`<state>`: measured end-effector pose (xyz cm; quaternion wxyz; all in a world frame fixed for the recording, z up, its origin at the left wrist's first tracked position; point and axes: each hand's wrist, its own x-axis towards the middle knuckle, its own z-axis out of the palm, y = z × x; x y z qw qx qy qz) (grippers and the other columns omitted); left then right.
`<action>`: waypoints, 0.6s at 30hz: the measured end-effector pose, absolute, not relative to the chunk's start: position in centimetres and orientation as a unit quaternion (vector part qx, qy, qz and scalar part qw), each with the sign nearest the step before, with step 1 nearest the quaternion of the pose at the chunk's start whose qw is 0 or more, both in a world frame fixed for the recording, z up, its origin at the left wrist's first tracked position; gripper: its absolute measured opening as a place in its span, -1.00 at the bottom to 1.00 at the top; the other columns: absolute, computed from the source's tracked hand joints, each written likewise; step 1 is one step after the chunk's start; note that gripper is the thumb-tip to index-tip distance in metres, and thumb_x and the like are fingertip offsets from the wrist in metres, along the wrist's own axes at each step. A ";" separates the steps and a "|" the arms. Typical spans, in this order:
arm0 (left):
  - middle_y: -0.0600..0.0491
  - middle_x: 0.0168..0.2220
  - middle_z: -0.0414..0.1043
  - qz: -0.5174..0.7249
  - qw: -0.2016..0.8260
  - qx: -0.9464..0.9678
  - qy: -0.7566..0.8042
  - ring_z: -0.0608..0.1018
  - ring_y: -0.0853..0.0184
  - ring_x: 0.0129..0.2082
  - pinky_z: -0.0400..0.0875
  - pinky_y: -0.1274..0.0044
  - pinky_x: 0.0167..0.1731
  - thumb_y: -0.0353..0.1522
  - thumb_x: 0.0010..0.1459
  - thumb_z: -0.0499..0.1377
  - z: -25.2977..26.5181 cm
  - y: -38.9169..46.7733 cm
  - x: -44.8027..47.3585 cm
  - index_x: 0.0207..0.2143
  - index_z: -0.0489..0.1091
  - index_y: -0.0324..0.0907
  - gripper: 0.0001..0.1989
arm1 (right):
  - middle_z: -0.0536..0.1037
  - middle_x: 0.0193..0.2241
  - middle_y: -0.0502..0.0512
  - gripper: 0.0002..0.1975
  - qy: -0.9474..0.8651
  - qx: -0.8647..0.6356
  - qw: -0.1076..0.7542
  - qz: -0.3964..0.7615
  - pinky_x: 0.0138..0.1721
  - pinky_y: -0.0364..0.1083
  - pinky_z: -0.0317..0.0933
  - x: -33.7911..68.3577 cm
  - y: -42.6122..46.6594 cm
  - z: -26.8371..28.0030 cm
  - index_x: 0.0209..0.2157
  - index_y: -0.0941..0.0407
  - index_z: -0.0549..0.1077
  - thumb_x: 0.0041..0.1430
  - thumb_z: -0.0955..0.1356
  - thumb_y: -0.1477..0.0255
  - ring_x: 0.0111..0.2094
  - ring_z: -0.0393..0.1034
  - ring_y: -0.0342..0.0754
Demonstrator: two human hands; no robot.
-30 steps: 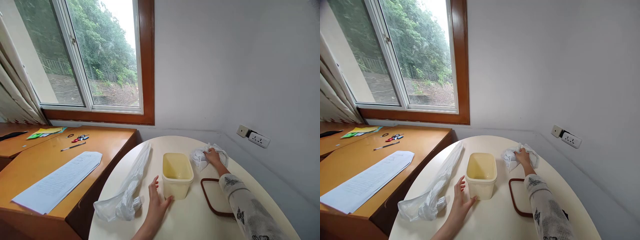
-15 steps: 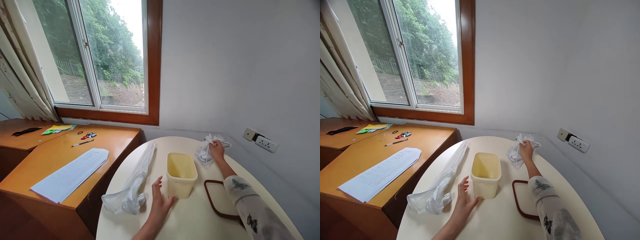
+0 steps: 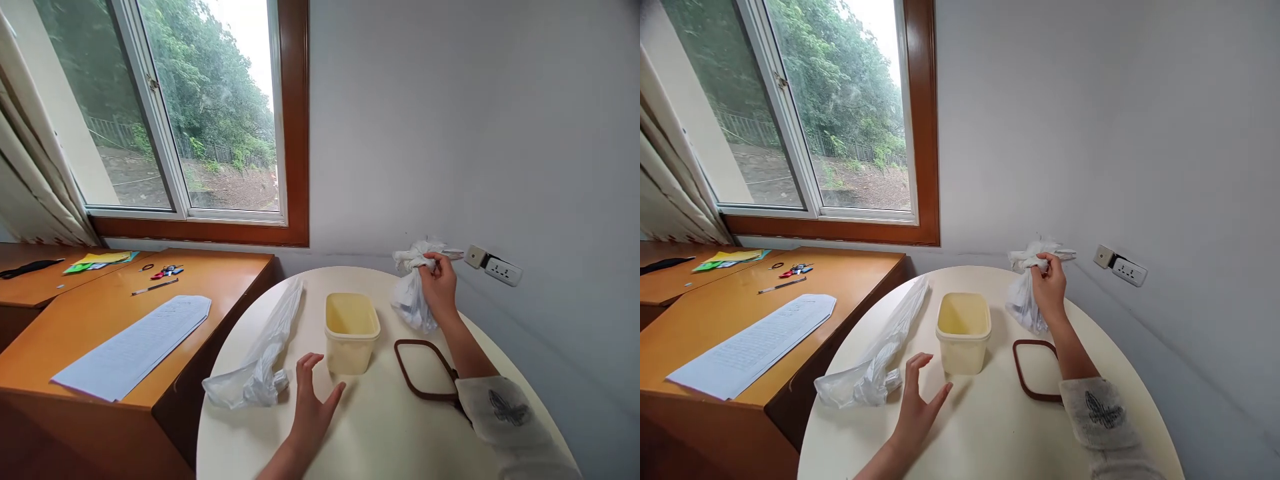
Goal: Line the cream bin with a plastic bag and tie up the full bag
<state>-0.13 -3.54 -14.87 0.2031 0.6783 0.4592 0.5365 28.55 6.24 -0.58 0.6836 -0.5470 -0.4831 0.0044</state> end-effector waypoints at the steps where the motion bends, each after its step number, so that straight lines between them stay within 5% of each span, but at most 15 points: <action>1: -0.10 -0.08 0.22 0.542 0.193 0.682 0.452 0.31 0.13 0.00 0.23 0.22 0.00 -0.32 0.01 0.20 -14.6 -3.8 -0.1 -0.09 0.20 -0.14 -0.61 | 0.42 -0.33 0.05 -0.70 -0.493 -0.537 0.684 0.017 -0.39 -0.17 0.16 28.3 5.0 -0.5 -0.19 0.11 0.31 -0.04 0.27 0.39 -0.42 0.28 -0.14; 9: 0.03 -0.37 0.30 0.578 0.204 0.706 0.356 0.40 0.30 -0.32 0.34 0.48 -0.32 -0.44 0.11 0.09 -11.8 -6.0 1.1 -0.36 0.27 -0.14 -0.97 | 0.41 -0.48 0.01 -0.88 -0.638 -0.593 0.488 -0.055 -0.38 -0.12 0.13 26.0 -5.0 -1.6 -0.36 0.08 0.40 0.06 0.27 0.38 -0.47 0.22 -0.10; 14: 0.06 -0.45 0.30 0.560 0.278 0.702 0.340 0.39 0.34 -0.40 0.33 0.51 -0.39 -0.42 0.12 0.09 -8.8 -7.0 3.1 -0.44 0.27 -0.15 -0.93 | 0.38 -0.45 0.07 -0.94 -0.703 -0.589 0.398 -0.020 -0.34 -0.08 0.16 23.8 -9.0 -2.9 -0.46 0.06 0.33 0.06 0.25 0.46 -0.38 0.27 -0.03; 18: 0.02 -0.32 0.35 0.493 0.348 0.727 0.328 0.42 0.30 -0.30 0.36 0.44 -0.26 -0.40 0.02 0.19 -7.3 -7.1 4.5 -0.23 0.33 -0.14 -0.79 | 0.34 -0.48 0.01 -0.93 -0.702 -0.597 0.383 0.060 -0.39 -0.11 0.16 21.9 -10.5 -4.1 -0.48 0.05 0.28 0.00 0.27 0.51 -0.43 0.25 -0.07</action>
